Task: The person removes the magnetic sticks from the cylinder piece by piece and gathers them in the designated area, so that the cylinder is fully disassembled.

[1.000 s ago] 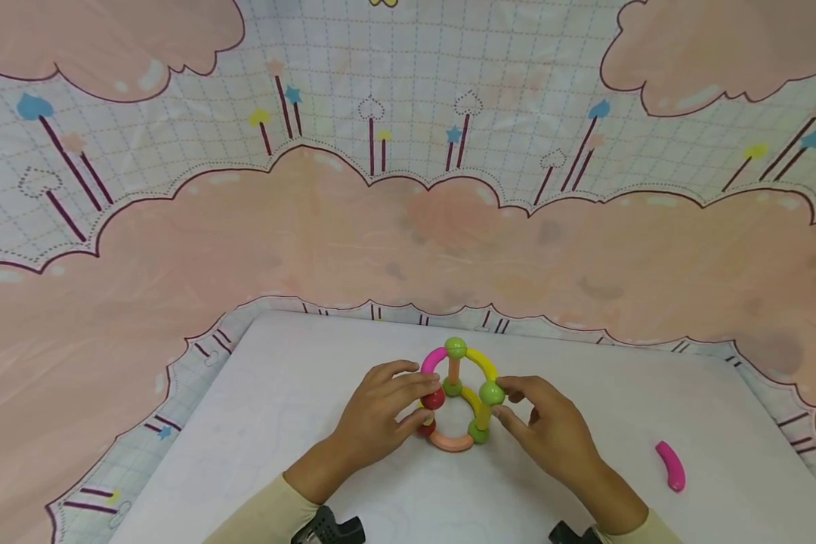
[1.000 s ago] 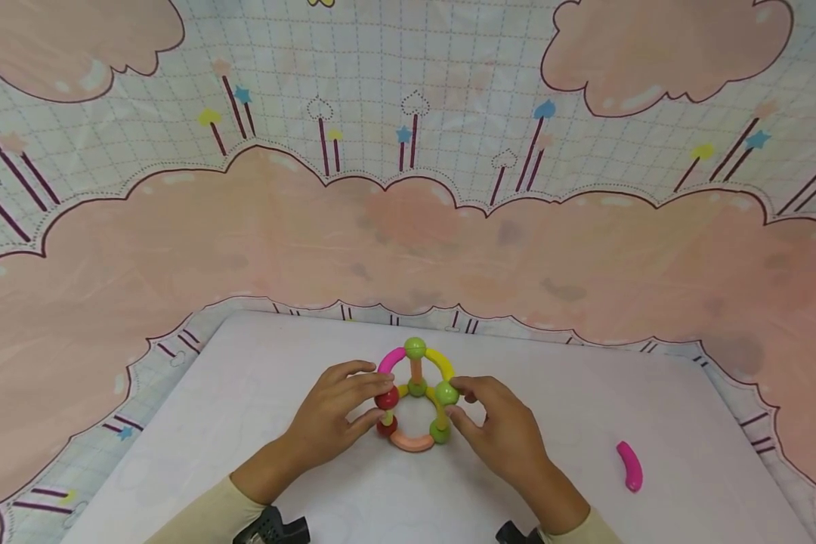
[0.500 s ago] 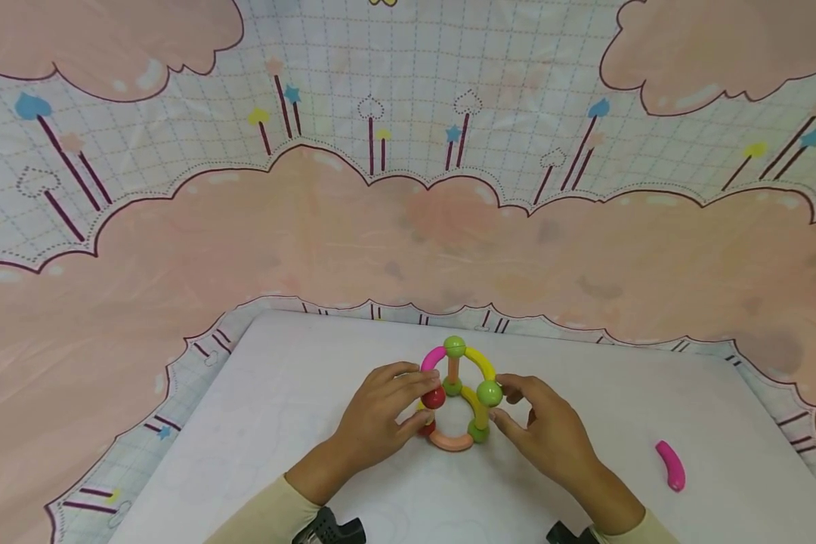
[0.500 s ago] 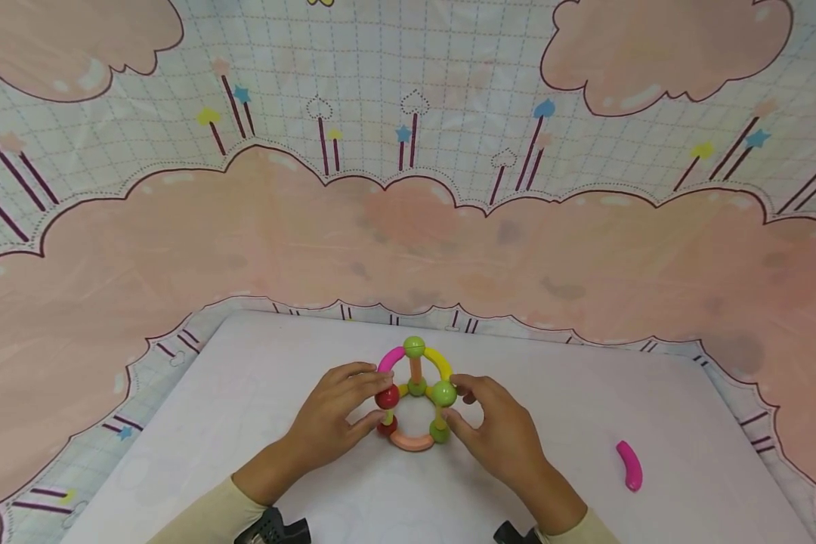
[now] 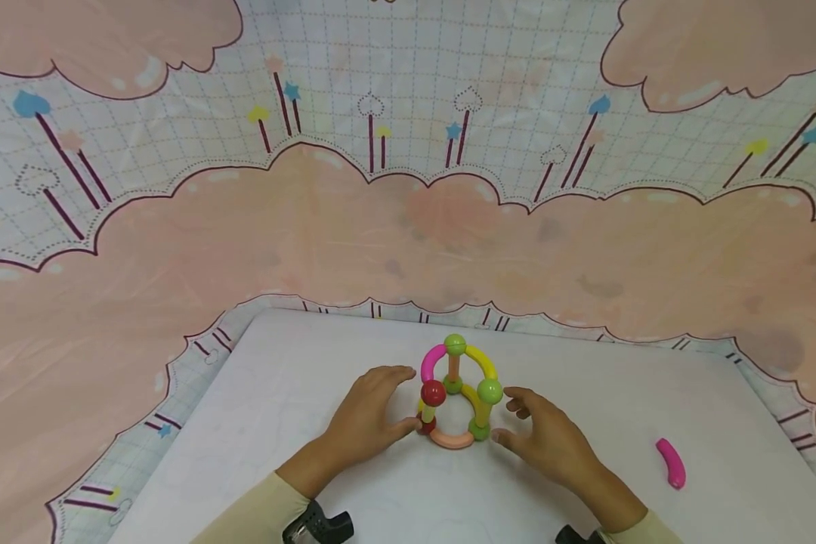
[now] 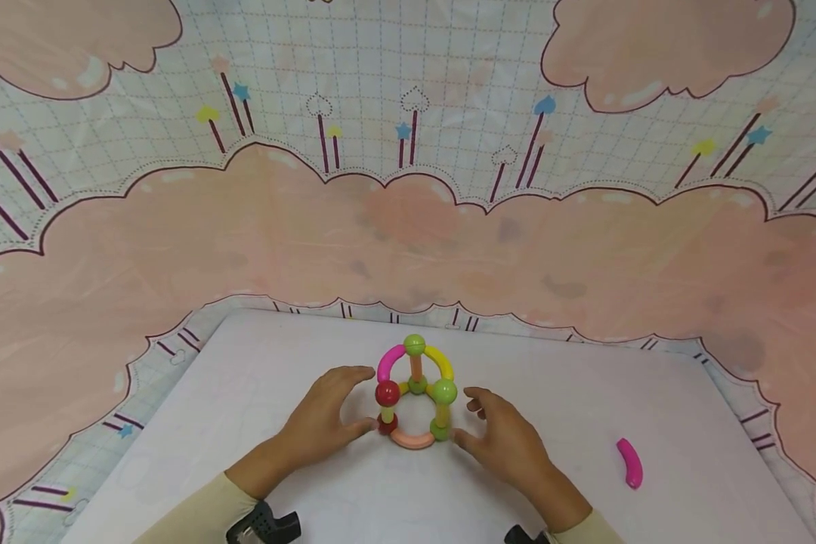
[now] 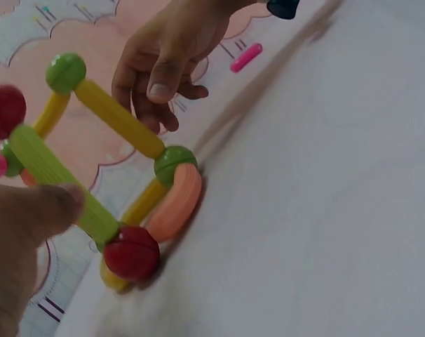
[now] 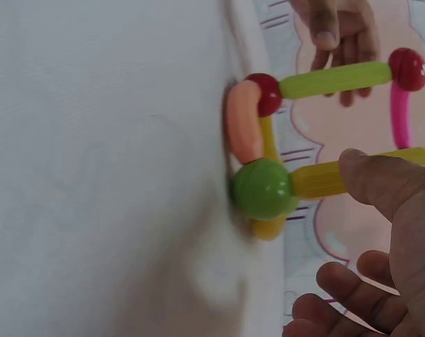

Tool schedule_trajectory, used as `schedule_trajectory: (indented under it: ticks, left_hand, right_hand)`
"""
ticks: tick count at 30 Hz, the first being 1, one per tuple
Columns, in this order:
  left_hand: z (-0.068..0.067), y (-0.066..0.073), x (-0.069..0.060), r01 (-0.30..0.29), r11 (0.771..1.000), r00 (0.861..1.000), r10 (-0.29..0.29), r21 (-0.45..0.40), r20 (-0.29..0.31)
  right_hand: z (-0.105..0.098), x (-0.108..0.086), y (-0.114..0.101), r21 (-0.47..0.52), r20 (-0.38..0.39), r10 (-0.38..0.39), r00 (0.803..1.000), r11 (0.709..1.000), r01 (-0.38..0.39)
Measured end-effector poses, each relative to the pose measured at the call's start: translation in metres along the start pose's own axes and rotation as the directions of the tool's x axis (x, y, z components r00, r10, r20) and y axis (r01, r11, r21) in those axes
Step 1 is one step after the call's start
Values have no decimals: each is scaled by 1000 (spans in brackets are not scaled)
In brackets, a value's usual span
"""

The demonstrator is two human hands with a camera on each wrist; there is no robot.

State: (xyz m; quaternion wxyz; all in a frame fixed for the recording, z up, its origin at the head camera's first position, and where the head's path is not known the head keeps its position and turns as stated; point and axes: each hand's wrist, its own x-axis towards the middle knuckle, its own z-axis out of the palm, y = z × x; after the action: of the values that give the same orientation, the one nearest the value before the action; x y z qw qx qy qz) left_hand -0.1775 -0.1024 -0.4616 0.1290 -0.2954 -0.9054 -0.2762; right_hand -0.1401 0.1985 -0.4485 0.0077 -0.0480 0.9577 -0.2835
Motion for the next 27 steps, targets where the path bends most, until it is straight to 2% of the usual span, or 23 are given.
schedule_trajectory:
  ticks: [2,5,7,10,19,27]
  left_hand:
    - [5,-5,1,77,997,993,-75,-20,90]
    - [14,-11,3,179,983,965,-167,-41,203]
    - [20,-15,5,214,975,949,-194,-59,248]
    - [26,-19,6,234,970,936,-204,-71,286]
    - [35,-20,8,191,978,943,-160,-81,293]
    - [35,-18,8,144,988,948,-123,-51,293]
  right_hand:
    - [6,2,4,-1,16,6,1000,1000,-6]
    - [15,6,8,-8,30,8,1000,1000,-8]
    - [21,7,8,-10,38,10,999,1000,-9]
    - [28,8,8,-7,49,6,999,1000,-6]
    - [41,10,3,-25,44,-31,999,999,32]
    - [44,13,1,-70,55,-40,998,997,44]
